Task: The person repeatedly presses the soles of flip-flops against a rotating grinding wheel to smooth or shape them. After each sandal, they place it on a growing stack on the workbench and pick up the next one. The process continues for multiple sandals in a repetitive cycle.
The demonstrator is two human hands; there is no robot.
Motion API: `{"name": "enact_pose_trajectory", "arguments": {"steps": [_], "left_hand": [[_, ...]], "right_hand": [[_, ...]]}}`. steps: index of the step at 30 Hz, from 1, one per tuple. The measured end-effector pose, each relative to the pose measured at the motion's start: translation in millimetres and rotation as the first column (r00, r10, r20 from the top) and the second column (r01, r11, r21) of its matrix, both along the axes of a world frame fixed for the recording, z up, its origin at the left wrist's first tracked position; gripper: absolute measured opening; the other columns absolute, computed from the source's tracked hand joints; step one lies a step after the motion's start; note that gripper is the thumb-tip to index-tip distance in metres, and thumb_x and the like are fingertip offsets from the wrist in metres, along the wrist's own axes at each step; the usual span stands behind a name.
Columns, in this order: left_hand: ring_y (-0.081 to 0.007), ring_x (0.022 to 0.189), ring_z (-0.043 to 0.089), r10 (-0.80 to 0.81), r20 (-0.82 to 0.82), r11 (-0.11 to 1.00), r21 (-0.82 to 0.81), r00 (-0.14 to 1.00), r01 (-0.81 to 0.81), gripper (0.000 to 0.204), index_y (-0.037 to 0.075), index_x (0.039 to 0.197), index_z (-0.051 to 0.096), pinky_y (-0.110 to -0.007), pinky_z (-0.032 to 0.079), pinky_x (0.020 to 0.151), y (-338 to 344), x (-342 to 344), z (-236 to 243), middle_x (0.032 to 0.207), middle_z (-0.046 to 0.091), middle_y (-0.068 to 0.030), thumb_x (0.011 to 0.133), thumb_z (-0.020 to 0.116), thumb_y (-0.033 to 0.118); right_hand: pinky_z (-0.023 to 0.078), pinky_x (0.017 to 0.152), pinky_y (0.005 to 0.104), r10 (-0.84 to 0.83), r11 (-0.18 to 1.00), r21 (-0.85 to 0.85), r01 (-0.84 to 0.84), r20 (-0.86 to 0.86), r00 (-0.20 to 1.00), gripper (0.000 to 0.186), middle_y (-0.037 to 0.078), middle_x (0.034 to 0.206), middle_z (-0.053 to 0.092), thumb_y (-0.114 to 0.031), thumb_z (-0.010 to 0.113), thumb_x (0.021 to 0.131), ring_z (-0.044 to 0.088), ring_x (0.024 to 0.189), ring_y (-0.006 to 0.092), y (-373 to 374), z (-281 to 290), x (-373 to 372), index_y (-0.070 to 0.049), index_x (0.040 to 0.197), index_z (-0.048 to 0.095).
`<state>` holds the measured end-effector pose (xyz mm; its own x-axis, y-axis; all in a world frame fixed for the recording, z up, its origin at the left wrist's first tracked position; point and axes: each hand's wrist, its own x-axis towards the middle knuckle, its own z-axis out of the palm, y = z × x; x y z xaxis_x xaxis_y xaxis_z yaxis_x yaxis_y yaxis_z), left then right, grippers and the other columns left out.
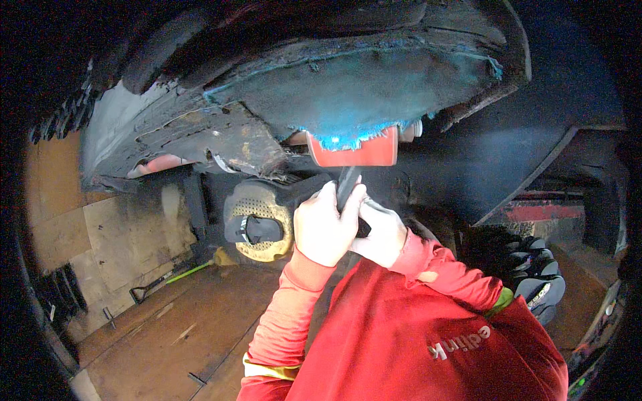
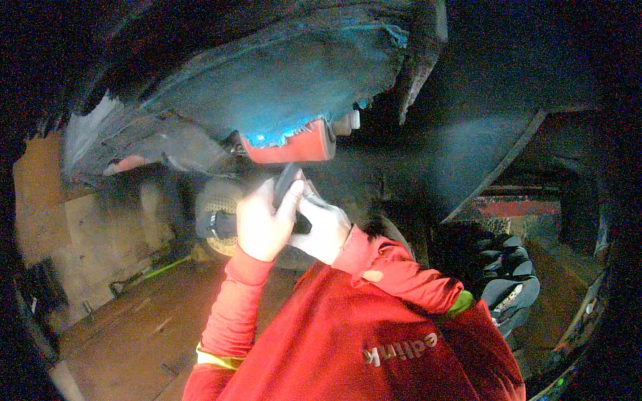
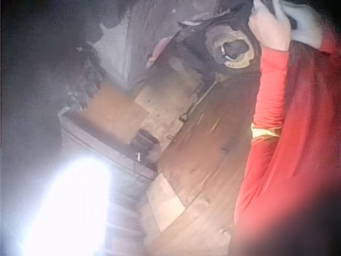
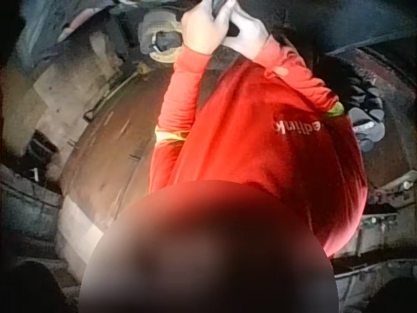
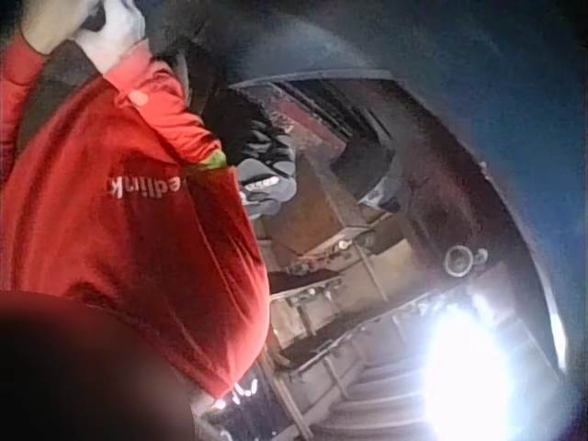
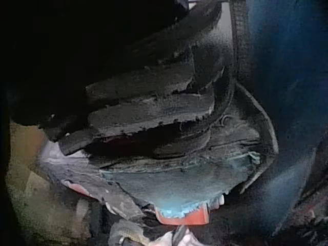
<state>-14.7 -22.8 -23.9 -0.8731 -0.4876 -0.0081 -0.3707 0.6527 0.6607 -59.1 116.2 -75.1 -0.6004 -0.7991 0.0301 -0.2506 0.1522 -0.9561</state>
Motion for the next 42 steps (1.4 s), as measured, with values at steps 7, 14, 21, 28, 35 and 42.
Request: {"name": "enact_pose_trajectory", "arguments": {"steps": [7,14,21,28,35,42], "left_hand": [[-0.0331,0.066,0.070,0.066,0.182,0.988,0.126,0.981,-0.090,0.042,-0.001,0.094,0.071,-0.042,0.051,0.060,4,-14,-7,0.074,0.067,-0.0241,0.095,0.069,0.041],[-0.0150,0.091,0.074,0.086,-0.126,0.959,0.279,0.988,-0.048,0.036,0.000,0.125,0.067,-0.032,0.057,0.079,15,22,-14,0.102,0.077,-0.0142,0.096,0.071,0.020],[-0.0232,0.101,0.074,0.184,-0.242,0.904,0.422,0.953,-0.068,0.046,-0.003,0.133,0.063,-0.032,0.056,0.088,15,42,-22,0.114,0.073,-0.0219,0.094,0.073,0.020],[-0.0179,0.116,0.065,0.084,-0.154,0.894,0.448,0.984,-0.007,0.047,0.001,0.136,0.062,-0.034,0.049,0.103,-12,120,61,0.128,0.069,-0.0147,0.093,0.073,0.017],[-0.0204,0.133,0.050,-0.151,-0.393,0.699,0.606,0.907,0.379,0.068,0.004,0.150,0.045,-0.036,0.039,0.113,-65,106,113,0.142,0.054,-0.0096,0.088,0.074,0.009],[-0.0322,0.121,0.063,0.210,-0.748,0.094,0.656,0.629,0.749,0.062,-0.004,0.150,0.038,-0.046,0.054,0.101,-91,116,171,0.140,0.056,-0.0234,0.090,0.050,0.005]], "right_hand": [[0.054,0.097,0.0409,-0.006,0.997,0.075,0.000,0.071,0.997,0.064,0.026,0.127,0.065,-0.016,0.083,0.077,0.066,0.118,0.0389,1,7,-24,0.003,0.133,0.058],[0.048,0.109,0.0454,-0.021,0.998,0.041,0.036,-0.330,0.944,0.077,0.030,0.156,0.038,-0.019,0.080,0.077,0.045,0.138,0.0496,8,-8,-4,-0.001,0.146,0.049],[0.047,0.108,0.0534,-0.085,0.989,0.021,0.147,-0.731,0.677,0.048,0.027,0.150,0.049,-0.015,0.071,0.084,0.052,0.134,0.0464,12,-26,5,-0.009,0.131,0.063],[0.054,0.083,0.0503,0.069,0.996,0.008,-0.088,-0.689,0.722,0.065,0.027,0.114,0.067,-0.040,0.078,0.081,0.067,0.095,0.0419,63,58,-3,0.000,0.129,0.058],[0.055,0.089,0.0374,0.446,0.892,0.301,-0.338,-0.464,0.765,0.036,0.013,0.117,0.073,-0.026,0.061,0.097,0.070,0.100,0.0300,36,154,-33,-0.009,0.128,0.069],[0.054,0.100,0.0375,0.124,0.987,-0.002,-0.158,-0.611,0.782,0.029,0.017,0.121,0.071,-0.009,0.056,0.093,0.070,0.112,0.0306,18,301,1,-0.003,0.115,0.074]]}}
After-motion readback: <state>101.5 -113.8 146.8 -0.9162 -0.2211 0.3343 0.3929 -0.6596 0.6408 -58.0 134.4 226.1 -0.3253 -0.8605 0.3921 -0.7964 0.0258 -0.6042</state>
